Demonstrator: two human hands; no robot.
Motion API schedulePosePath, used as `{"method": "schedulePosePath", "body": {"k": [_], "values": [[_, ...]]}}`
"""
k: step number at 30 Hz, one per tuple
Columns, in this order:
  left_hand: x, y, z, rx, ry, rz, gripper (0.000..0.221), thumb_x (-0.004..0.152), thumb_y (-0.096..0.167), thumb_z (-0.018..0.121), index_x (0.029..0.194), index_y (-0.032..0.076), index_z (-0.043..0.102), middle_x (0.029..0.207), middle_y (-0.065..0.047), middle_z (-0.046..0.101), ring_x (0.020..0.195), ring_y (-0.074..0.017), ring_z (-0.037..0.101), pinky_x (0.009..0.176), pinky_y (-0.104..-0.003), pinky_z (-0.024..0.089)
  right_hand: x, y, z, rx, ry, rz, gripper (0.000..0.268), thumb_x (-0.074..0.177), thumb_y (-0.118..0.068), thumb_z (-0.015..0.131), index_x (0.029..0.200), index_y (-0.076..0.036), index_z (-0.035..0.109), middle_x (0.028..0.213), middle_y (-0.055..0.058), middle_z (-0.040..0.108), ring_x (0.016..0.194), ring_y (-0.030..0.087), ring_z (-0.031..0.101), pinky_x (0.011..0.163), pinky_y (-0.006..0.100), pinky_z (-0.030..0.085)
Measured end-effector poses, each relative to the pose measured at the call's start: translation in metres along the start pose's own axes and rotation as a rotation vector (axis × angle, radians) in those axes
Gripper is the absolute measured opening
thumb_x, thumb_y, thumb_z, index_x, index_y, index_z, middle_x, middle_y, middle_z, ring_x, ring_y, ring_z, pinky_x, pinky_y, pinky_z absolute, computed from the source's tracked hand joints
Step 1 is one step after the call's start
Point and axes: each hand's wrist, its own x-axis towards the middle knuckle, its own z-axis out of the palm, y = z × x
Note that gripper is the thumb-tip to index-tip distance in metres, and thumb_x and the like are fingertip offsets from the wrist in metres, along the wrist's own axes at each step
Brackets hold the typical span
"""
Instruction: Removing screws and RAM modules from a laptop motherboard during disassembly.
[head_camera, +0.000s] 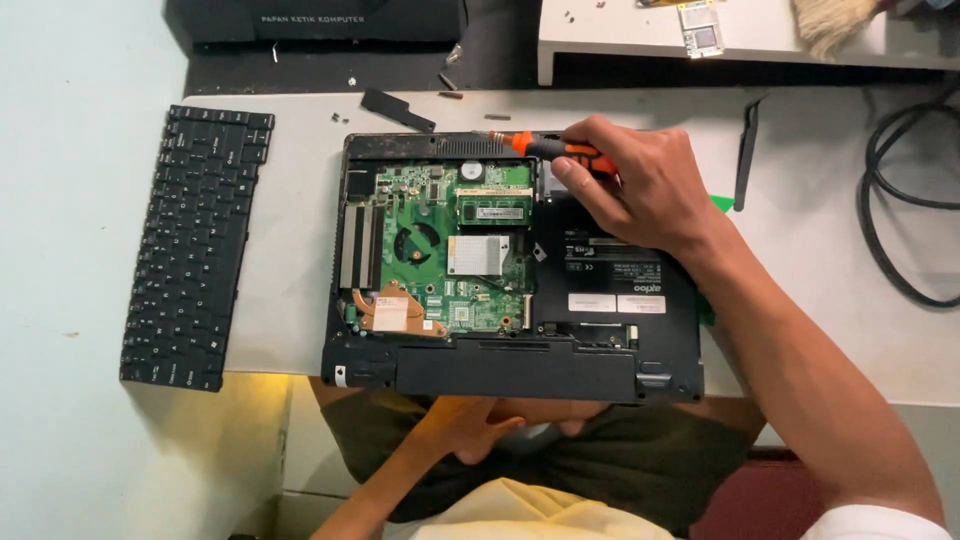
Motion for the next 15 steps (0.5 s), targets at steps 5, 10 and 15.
{"method": "schedulePosePath", "body": {"k": [5, 10, 15], "values": [[-0.009, -0.001, -0.027, 0.263, -0.073, -0.050, 0.089, 0.103, 0.078, 0.071, 0.162, 0.014, 0.051, 0.156, -0.015, 0.067, 0.136, -0.0368, 0.069, 0.106, -0.050, 0.056, 0.001, 0.002, 0.000, -0.032, 0.005, -0.019, 0.030, 0.127, -0.036, 0.066, 0.126, -0.007, 0.071, 0.087, 0.006, 0.077, 0.062, 0.026, 0.068, 0.054, 0.040, 0.041], [0.010, -0.045, 0.001, 0.266, 0.005, -0.216, 0.102, 0.082, 0.090, 0.086, 0.144, 0.011, 0.067, 0.142, -0.016, 0.073, 0.126, -0.0400, 0.073, 0.099, -0.052, 0.059, 0.000, 0.003, 0.000, -0.008, -0.020, -0.027, 0.028, 0.126, -0.034, 0.068, 0.126, -0.007, 0.071, 0.088, 0.009, 0.078, 0.061, 0.028, 0.067, 0.055, 0.042, 0.042], [-0.004, -0.024, -0.009, 0.114, -0.080, 0.051, 0.091, 0.104, 0.044, 0.080, 0.179, 0.025, 0.033, 0.179, -0.017, 0.040, 0.157, -0.0467, 0.054, 0.122, -0.061, 0.046, -0.002, 0.005, 0.003, -0.074, -0.040, -0.034, 0.031, 0.126, -0.037, 0.070, 0.130, -0.007, 0.073, 0.088, 0.010, 0.082, 0.062, 0.029, 0.070, 0.055, 0.043, 0.045]]}}
